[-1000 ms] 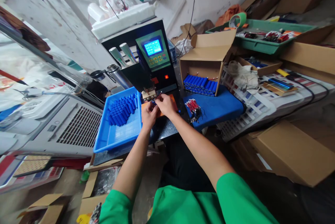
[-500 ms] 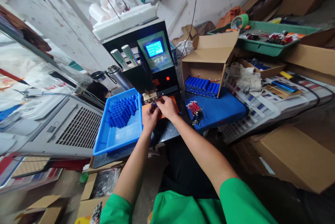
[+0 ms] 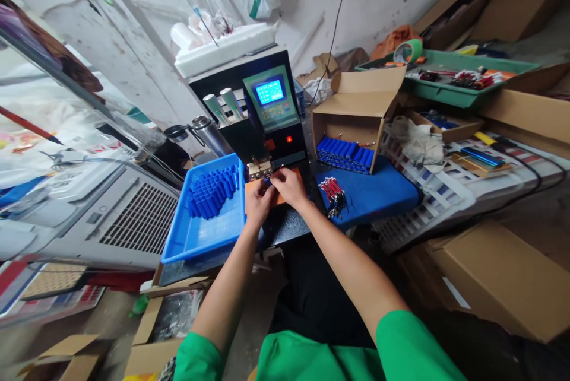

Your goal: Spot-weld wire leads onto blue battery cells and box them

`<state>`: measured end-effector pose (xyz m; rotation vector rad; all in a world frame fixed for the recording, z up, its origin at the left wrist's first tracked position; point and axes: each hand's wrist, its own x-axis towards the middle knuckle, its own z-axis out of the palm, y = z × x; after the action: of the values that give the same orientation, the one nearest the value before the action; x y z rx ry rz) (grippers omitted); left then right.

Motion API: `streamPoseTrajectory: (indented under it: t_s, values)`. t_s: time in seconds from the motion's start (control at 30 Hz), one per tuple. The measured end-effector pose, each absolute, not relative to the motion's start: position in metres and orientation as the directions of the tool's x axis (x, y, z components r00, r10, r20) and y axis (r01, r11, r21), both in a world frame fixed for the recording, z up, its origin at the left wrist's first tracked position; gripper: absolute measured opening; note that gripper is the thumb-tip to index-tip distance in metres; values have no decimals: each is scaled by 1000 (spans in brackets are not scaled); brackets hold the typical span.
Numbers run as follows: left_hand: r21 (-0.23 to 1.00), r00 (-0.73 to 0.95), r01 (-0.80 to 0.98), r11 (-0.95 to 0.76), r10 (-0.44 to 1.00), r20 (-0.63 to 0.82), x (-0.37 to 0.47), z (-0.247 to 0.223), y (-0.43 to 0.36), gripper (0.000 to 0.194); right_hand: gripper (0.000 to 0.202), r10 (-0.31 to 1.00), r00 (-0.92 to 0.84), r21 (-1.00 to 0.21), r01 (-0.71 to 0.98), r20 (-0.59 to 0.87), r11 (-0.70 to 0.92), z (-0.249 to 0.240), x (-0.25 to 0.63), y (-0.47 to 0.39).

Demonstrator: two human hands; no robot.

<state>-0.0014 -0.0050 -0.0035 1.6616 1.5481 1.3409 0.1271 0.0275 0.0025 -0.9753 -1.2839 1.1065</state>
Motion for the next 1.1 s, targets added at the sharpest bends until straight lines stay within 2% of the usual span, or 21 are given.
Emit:
streamPoseTrajectory:
  t_s: [0.13,0.33,0.4,0.6,0.73,0.83,0.93,1.1]
  values:
    - [850,-119,464,-248,934,337,-2,-3,-4,24,15,968,-41,-968,-34,250,248,0,135,20]
    - [859,-114,453,-237,941,320,-1,-3,-3,20,17,963,-68,-947,177,262,270,-6,138,20]
    - [867,-113,442,-230,945,308,0,-2,-3,20,17,963,-70,-942,201,259,268,-7,139,22]
    - [875,-98,408,-261,940,326,0,5,-3,22,23,966,-98,-968,53,241,247,-5,145,25]
    - [911,-179,316,-266,926,333,-9,8,-8,28,23,977,-109,-982,-71,184,177,-3,146,26]
    - [881,-187,421,-216,930,317,-18,6,-15,25,25,982,-110,-985,-97,154,144,-2,147,26]
    - [788,-132,581,-203,932,337,-25,0,-23,21,25,982,-117,-985,-109,147,135,-2,148,27]
    - [702,-58,667,-249,922,383,-28,-4,-24,19,26,981,-119,-984,-116,151,138,-3,148,28]
